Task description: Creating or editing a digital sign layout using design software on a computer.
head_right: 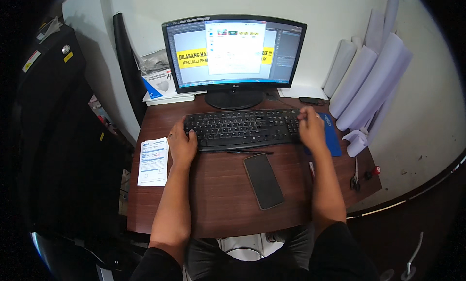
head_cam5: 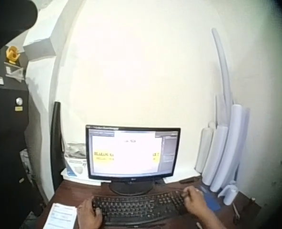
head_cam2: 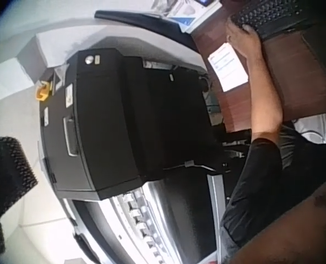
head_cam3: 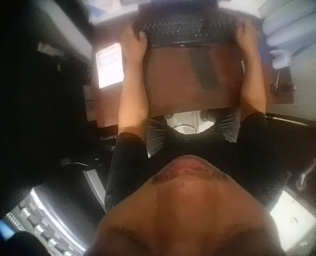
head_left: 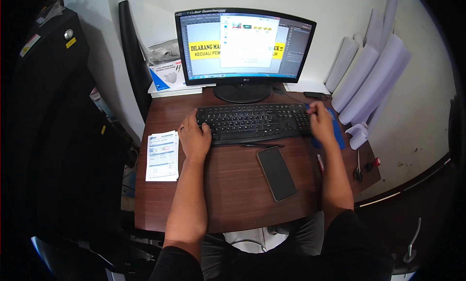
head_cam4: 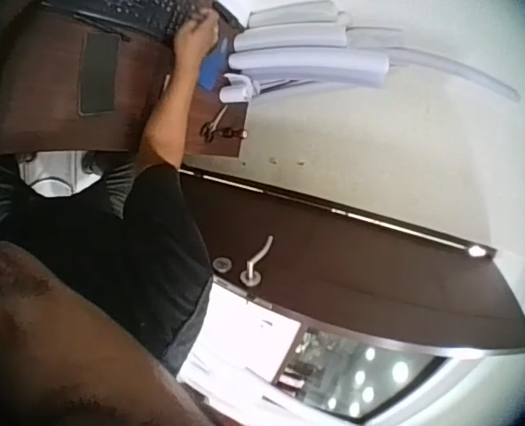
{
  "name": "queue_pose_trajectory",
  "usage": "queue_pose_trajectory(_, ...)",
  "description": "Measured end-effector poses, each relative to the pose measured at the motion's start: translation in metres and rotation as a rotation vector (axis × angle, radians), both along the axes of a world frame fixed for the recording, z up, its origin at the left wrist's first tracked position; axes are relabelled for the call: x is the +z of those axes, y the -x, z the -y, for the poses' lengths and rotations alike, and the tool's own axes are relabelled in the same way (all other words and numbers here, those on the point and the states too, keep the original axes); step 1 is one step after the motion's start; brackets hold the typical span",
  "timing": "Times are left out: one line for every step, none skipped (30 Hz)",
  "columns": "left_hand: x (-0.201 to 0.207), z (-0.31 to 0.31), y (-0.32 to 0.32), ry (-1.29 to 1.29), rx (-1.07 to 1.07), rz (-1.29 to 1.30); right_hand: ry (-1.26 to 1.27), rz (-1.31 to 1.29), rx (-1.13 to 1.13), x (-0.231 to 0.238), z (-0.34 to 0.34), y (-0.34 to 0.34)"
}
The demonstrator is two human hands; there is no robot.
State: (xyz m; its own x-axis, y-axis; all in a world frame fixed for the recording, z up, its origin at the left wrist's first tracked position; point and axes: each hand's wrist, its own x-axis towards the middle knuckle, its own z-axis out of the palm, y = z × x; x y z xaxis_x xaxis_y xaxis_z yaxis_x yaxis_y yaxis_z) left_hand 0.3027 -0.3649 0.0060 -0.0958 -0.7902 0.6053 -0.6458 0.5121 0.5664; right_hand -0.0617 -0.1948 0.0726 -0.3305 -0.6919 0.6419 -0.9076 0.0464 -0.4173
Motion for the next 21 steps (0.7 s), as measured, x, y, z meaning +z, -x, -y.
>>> queue_pose_trajectory(0.008, -0.004, 0.006, 0.002, -0.018, -0.007, -0.069, 0.112, -0.014, -0.008, -0.014, 0.027)
queue_pose_trajectory(0.015, -0.009, 0.008, -0.026, -0.059, 0.0, -0.112, 0.14, 0.021, -0.011, -0.024, 0.04)
queue_pose_trajectory(0.018, -0.011, 0.012, -0.053, -0.1, 0.008, -0.155, 0.168, 0.057, -0.017, -0.032, 0.051)
queue_pose_trajectory(0.017, -0.011, 0.011, -0.051, -0.1, 0.008, -0.153, 0.167, 0.056, -0.02, -0.033, 0.051)
queue_pose_trajectory(0.015, -0.01, 0.009, -0.092, -0.128, -0.024, -0.126, 0.198, 0.095, -0.024, -0.033, 0.051)
queue_pose_trajectory(0.015, -0.009, 0.009, -0.133, -0.156, -0.056, -0.1, 0.229, 0.134, -0.028, -0.032, 0.052)
queue_pose_trajectory(0.014, -0.008, 0.007, -0.131, -0.153, -0.05, -0.097, 0.235, 0.137, -0.027, -0.027, 0.047)
queue_pose_trajectory(0.013, -0.008, 0.006, -0.111, -0.154, -0.068, -0.083, 0.159, 0.17, -0.023, -0.023, 0.039)
queue_pose_trajectory(0.012, -0.008, 0.005, -0.092, -0.156, -0.085, -0.068, 0.083, 0.203, -0.017, -0.019, 0.03)
queue_pose_trajectory(0.014, -0.011, 0.005, -0.079, -0.155, -0.091, -0.064, 0.011, 0.214, -0.009, -0.015, 0.021)
queue_pose_trajectory(0.012, -0.01, 0.006, -0.077, -0.156, -0.088, -0.061, 0.014, 0.213, -0.006, -0.01, 0.018)
queue_pose_trajectory(0.01, -0.01, 0.005, -0.078, -0.157, -0.091, -0.059, -0.027, 0.232, -0.005, -0.007, 0.016)
queue_pose_trajectory(0.01, -0.01, 0.006, -0.081, -0.157, -0.094, -0.06, -0.068, 0.251, -0.004, -0.005, 0.016)
queue_pose_trajectory(0.011, -0.01, 0.008, -0.082, -0.157, -0.091, -0.06, -0.065, 0.251, -0.002, -0.006, 0.019)
queue_pose_trajectory(0.013, -0.009, 0.009, -0.081, -0.162, -0.081, -0.098, -0.093, 0.203, 0.0, -0.008, 0.023)
queue_pose_trajectory(0.015, -0.011, 0.009, -0.084, -0.167, -0.07, -0.14, -0.119, 0.156, 0.001, -0.012, 0.025)
queue_pose_trajectory(0.016, -0.012, 0.009, -0.089, -0.165, -0.066, -0.144, -0.115, 0.158, 0.0, -0.013, 0.025)
queue_pose_trajectory(0.016, -0.012, 0.009, -0.074, -0.151, -0.045, -0.154, -0.088, 0.134, -0.001, -0.014, 0.025)
queue_pose_trajectory(0.017, -0.012, 0.008, -0.057, -0.135, -0.024, -0.162, -0.062, 0.11, -0.002, -0.014, 0.025)
queue_pose_trajectory(0.017, -0.011, 0.007, -0.059, -0.13, -0.021, -0.164, -0.059, 0.116, -0.005, -0.013, 0.025)
queue_pose_trajectory(0.015, -0.01, 0.006, -0.064, -0.132, -0.028, -0.176, -0.04, 0.134, -0.008, -0.013, 0.026)
